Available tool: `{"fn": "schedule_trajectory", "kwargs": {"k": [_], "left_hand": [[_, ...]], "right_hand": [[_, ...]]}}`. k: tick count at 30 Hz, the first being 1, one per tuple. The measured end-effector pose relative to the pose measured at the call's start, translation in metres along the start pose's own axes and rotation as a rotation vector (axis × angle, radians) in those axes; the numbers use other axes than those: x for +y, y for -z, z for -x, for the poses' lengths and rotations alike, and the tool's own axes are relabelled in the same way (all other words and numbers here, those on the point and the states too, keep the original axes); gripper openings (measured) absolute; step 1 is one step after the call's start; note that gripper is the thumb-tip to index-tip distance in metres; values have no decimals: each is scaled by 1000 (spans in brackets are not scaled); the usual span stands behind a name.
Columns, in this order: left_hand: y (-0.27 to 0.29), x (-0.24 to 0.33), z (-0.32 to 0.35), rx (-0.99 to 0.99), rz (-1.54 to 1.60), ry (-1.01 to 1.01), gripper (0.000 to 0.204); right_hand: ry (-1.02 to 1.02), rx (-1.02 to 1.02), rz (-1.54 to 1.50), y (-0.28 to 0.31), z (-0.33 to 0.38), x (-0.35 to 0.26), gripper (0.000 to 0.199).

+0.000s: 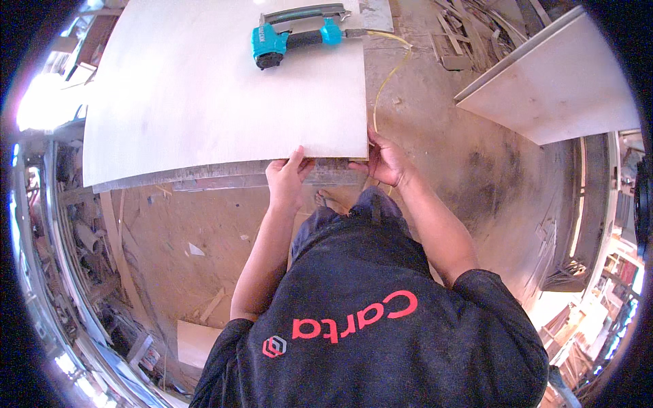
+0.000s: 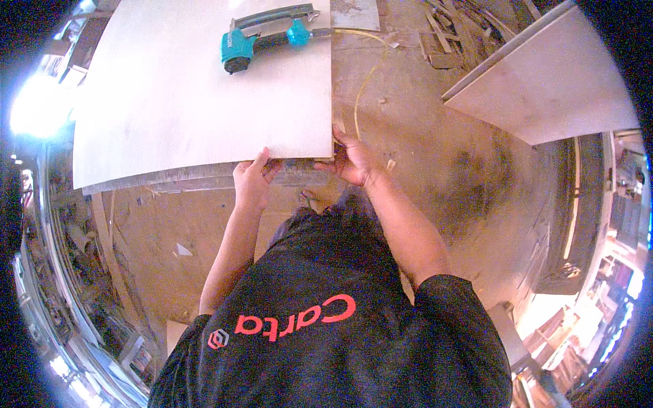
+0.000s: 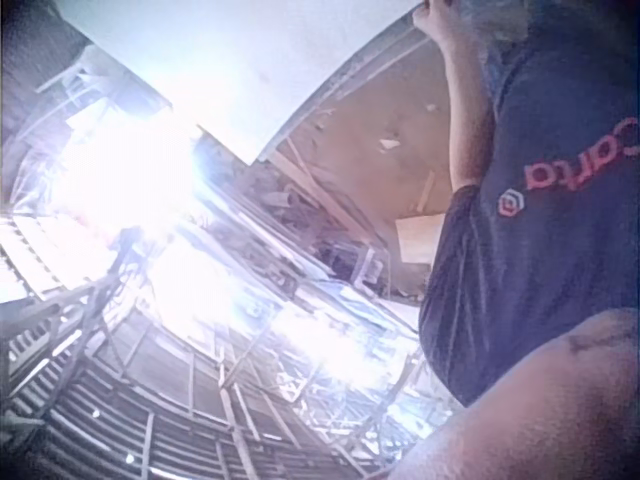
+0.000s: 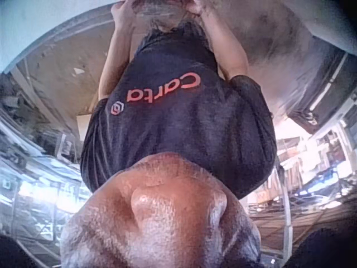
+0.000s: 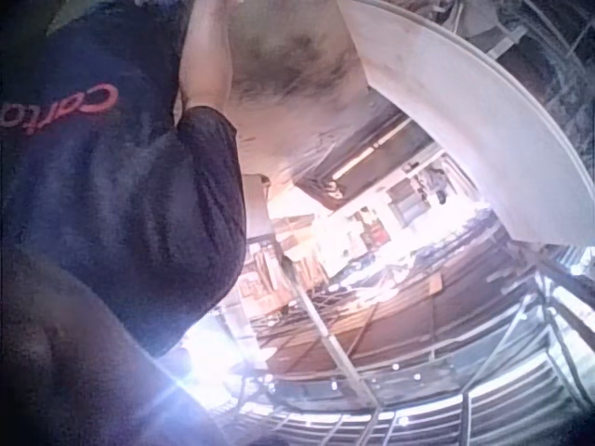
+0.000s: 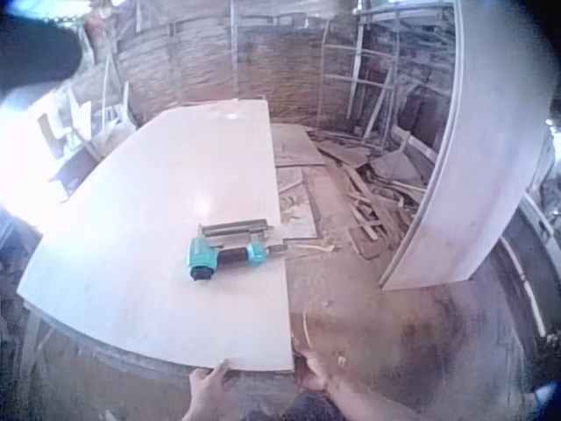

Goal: The person positions a large white board onto a wooden frame, aligns it, and secures it using a nail gun. They handle small wooden pieces and the board repeatedly to fit and fasten them.

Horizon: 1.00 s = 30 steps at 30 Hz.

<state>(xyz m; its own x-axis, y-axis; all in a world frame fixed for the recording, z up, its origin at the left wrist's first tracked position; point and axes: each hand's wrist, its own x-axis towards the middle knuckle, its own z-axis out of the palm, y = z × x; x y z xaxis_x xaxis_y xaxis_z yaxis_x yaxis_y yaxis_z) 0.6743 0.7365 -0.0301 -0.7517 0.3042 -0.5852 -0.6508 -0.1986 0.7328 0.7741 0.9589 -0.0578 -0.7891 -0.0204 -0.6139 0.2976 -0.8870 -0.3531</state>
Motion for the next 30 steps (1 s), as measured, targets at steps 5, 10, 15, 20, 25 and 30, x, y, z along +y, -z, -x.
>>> {"fn": "schedule_trajectory", "kwargs": {"k": [5,10,15,20,25,30], "left_hand": [[1,-2,-5,-21,144,15,19],[0,-4,-5,-25,181,27,18],[-4,-6,-4,-1,175,-2,18],[-5,-13,-4,55,153,-28,19],[-18,-10,1,109,173,-61,20],[1,-17,-9,163,94,-46,23]], "right_hand": [[-8,6,-16,-6,1,-1,52],[12,1,-12,-3,-1,0,51],[34,-40,-31,-5,2,0,53],[-9,-46,-19,-4,3,-5,54],[-62,-84,22,1,0,-15,49],[19,15,227,4,-1,-25,46]]}}
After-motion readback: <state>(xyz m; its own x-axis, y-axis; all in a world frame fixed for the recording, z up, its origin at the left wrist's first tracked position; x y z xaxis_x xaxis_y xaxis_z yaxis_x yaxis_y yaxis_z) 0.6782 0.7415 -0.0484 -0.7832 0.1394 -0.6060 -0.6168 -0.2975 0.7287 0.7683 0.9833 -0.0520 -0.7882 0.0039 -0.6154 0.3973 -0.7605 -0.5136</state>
